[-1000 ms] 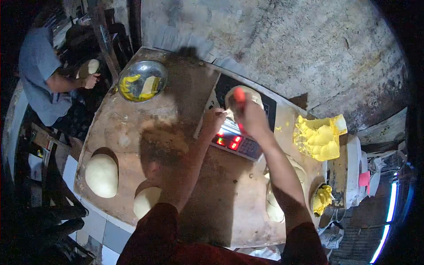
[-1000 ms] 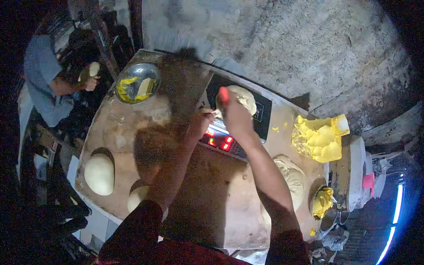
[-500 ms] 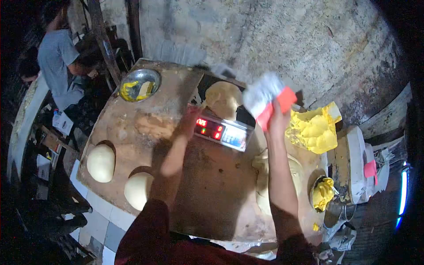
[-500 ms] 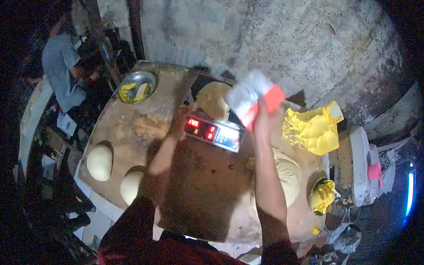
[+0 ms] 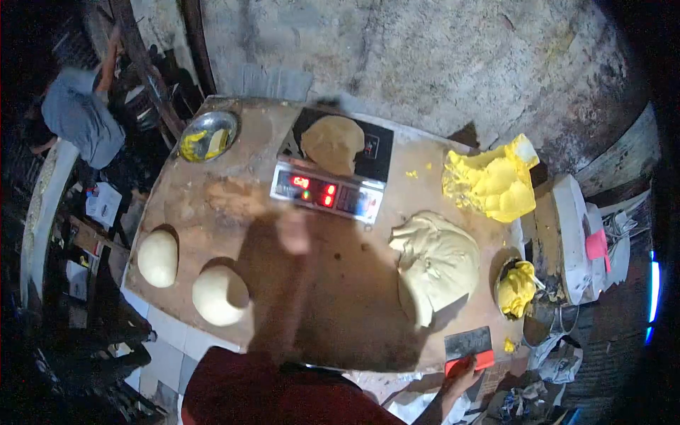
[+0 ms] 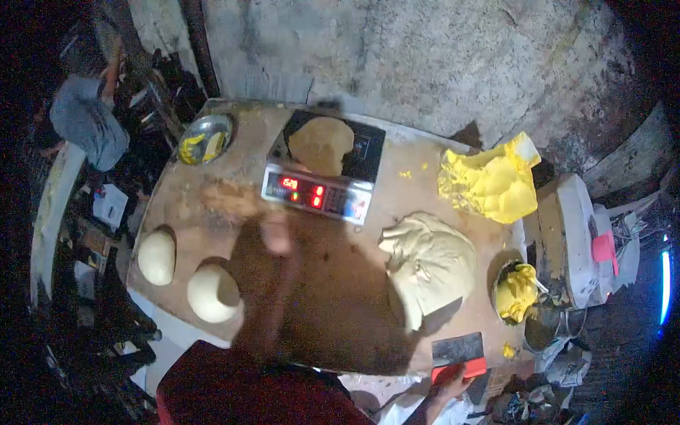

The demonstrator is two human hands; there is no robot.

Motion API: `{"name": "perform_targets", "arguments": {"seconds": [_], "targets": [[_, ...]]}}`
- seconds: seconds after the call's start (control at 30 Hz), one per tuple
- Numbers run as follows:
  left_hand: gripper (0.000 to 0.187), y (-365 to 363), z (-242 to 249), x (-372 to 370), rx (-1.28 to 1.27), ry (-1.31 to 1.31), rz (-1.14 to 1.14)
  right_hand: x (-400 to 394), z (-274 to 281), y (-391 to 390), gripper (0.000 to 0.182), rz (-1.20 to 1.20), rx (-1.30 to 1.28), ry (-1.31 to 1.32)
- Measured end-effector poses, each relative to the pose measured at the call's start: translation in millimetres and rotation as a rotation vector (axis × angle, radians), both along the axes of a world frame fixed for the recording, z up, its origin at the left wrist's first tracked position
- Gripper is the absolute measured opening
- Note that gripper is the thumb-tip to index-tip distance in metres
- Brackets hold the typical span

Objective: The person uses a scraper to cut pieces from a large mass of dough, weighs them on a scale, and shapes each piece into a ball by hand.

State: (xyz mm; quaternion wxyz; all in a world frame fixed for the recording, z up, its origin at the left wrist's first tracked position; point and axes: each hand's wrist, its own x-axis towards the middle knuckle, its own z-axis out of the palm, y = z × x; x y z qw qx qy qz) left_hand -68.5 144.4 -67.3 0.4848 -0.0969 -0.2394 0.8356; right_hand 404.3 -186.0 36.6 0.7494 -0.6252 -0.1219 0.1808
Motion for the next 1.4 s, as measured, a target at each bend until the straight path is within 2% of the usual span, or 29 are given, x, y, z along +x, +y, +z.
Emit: {"name": "perform_targets", "arguments": {"seconds": [0.03, 0.1, 0.13, 0.17, 0.2, 0.23, 0.33, 0.37, 0.4, 0.43, 0.47, 0.5, 0.53, 0.57, 0.6, 0.63, 0.67, 0.7, 0.73, 0.77, 0.83, 0.9, 0.93, 1.0, 1.13, 1.2, 1.23, 1.27, 1.4], "targets": [[0.031, -19, 11, 12, -0.059, 0.463, 0.144, 7, 2, -9, 0.035, 0.007, -0.009, -0.006], [0.042, -80, 35, 231, -0.177, 1.398, 0.42, 7, 12, -12, 0.034, -0.142, -0.039, 0.068], [0.047, -65, 66, 320, -0.231, 1.87, 0.553, 4, 22, -11, 0.029, -0.148, 0.009, 0.138], [0.052, -164, 45, 367, -0.282, 2.345, 0.685, -5, 35, -10, 0.028, -0.134, 0.008, 0.105], [0.057, -171, 55, 369, -0.335, 2.818, 0.821, -9, 44, -8, 0.027, -0.119, 0.013, 0.071], [0.06, -175, 88, 363, -0.118, 3.076, 0.406, 2, 43, -10, 0.027, -0.113, 0.015, 0.074], [0.054, -186, 74, 331, -0.108, 2.766, 0.423, 61, 8, -16, 0.028, -0.149, 0.072, 0.045], [0.044, -192, 52, 304, 0.007, 2.402, 0.702, 93, -20, -18, 0.028, -0.013, -0.044, 0.066], [0.044, -198, 54, 302, -0.001, 2.412, 0.702, 124, -50, -19, 0.028, 0.12, -0.156, 0.085], [0.041, -236, 40, 227, -0.052, 2.493, 0.487, 149, -77, -13, 0.028, 0.126, -0.156, 0.089], [0.039, -261, 33, 143, -0.103, 2.556, 0.27, 170, -104, -1, 0.029, 0.317, -0.294, 0.017], [0.037, -258, 34, 138, -0.154, 2.602, 0.047, 176, -118, 8, 0.031, 0.507, -0.43, -0.057], [0.038, -264, 13, 95, -0.351, 2.874, -0.091, 169, -115, 18, 0.031, 0.513, -0.427, -0.055], [0.041, -270, 64, 70, -0.529, 2.594, -0.229, 149, -94, 34, 0.033, 0.184, -0.693, -0.647], [0.038, -264, 92, 44, -0.776, 2.657, -0.252, 117, -58, 53, 0.034, -0.196, -0.92, -1.234], [0.036, -254, 104, 18, -1.027, 2.697, -0.285, 58, 4, 72, 0.038, -0.265, -1.081, -1.317], [0.032, -232, 65, -19, -0.927, 2.438, -0.087, 74, -33, 97, 0.045, -0.131, -0.696, -1.256], [0.028, -204, 29, -50, -0.824, 2.174, 0.086, 19, 7, 134, 0.047, 0.361, -0.577, -0.472], [0.021, -168, 119, -35, -1.072, 2.297, 0.13, -33, -7, 171, 0.045, 0.404, -0.365, -0.778], [0.02, -127, 121, -49, -0.847, 2.342, 0.393, -114, 37, 210, 0.047, 0.539, -0.289, -1.027], [0.019, -52, 136, -61, -0.77, 2.423, 0.507, -221, 74, 297, 0.064, 0.873, 0.057, -1.428], [0.02, 11, 117, -64, -0.636, 2.36, 0.474, -295, 69, 375, 0.07, 0.9, -0.039, -1.663], [0.02, 29, 113, -57, -0.626, 2.354, 0.462, -320, 60, 410, 0.073, 0.866, -0.254, -1.826], [0.02, 66, 110, -43, -0.67, 2.514, 0.451, -352, 53, 464, 0.073, 0.888, -0.484, -1.974], [0.023, 120, 81, -31, -0.467, 2.364, 0.594, -359, 19, 542, 0.059, 0.7, -0.507, -1.929], [0.031, 146, 80, -25, -0.355, 2.505, 0.843, -342, 43, 589, 0.049, 0.796, -0.721, -1.219], [0.044, 157, 73, -23, -0.262, 2.719, 0.814, -326, 42, 592, 0.046, 0.756, -0.529, -0.655], [0.044, 164, 74, -21, -0.242, 2.708, 0.831, -312, 36, 594, 0.045, 0.681, -0.31, -0.107], [0.054, 173, 76, -9, -0.268, 3.008, 0.895, -281, -54, 531, 0.037, 0.702, 0.089, -0.245]]}}
